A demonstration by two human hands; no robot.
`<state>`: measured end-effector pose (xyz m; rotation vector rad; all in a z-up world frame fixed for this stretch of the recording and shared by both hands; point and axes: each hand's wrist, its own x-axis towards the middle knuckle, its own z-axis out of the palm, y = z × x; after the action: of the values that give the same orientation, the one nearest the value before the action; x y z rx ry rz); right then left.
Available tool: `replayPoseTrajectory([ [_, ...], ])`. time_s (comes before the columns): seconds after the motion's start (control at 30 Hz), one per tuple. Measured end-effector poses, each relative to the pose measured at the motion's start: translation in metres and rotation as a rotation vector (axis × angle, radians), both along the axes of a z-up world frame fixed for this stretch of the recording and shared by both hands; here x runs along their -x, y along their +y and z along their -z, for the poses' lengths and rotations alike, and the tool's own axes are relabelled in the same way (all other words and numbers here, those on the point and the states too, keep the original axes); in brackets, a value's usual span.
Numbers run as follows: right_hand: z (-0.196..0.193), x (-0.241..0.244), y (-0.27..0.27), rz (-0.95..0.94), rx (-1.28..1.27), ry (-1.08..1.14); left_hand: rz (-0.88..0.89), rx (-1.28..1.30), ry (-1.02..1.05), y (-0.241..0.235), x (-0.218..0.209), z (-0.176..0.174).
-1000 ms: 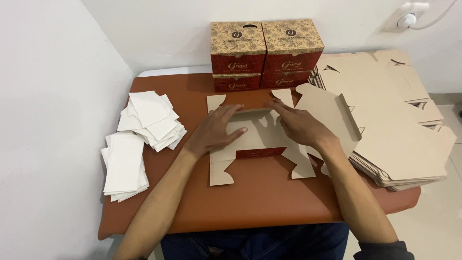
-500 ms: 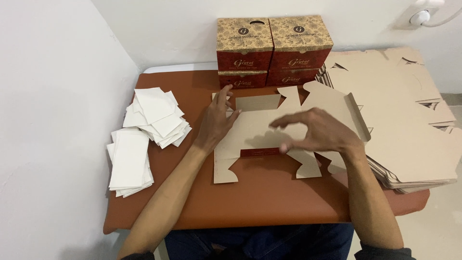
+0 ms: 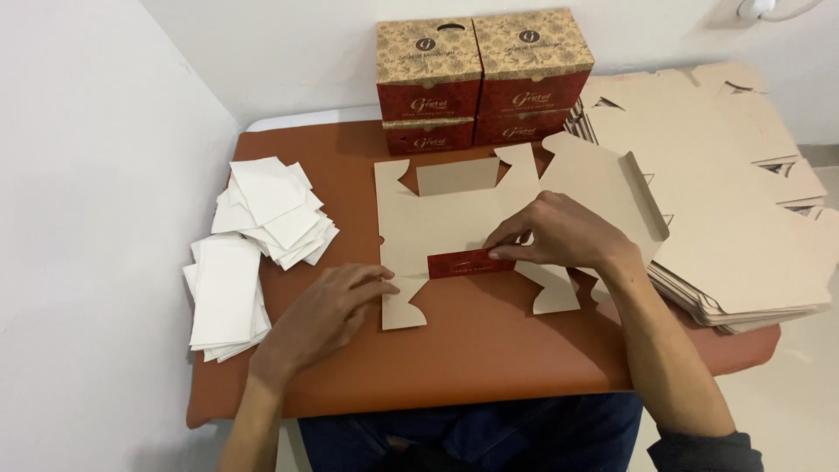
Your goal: Assembling a cardboard box from a flat template and placing paper inserts inside.
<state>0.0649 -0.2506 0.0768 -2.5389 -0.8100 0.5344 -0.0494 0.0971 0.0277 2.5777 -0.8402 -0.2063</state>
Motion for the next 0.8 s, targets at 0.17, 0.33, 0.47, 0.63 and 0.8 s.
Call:
replayPoseTrajectory([
  [0.17,0.005,-0.002,-0.001,0.034,-0.006,0.034,-0.026,0.060,-0.204,-0.001,0.005,0.028],
  [0.33,0.000,0.002,0.003,0.044,-0.008,0.066,-0.098,0.231,-0.347,-0.021,0.002,0.023],
  [0.47,0.004,-0.001,0.001,0.032,0.001,0.049,-0.174,0.275,-0.534,-0.039,-0.010,0.026],
  [0.63,0.009,-0.001,-0.003,0.020,-0.025,0.032,-0.226,0.312,-0.595,-0.065,-0.019,0.023],
  [0.8,0.010,-0.002,-0.003,-0.030,-0.054,-0.011,-0.199,0.303,-0.738,-0.082,-0.027,0.012],
])
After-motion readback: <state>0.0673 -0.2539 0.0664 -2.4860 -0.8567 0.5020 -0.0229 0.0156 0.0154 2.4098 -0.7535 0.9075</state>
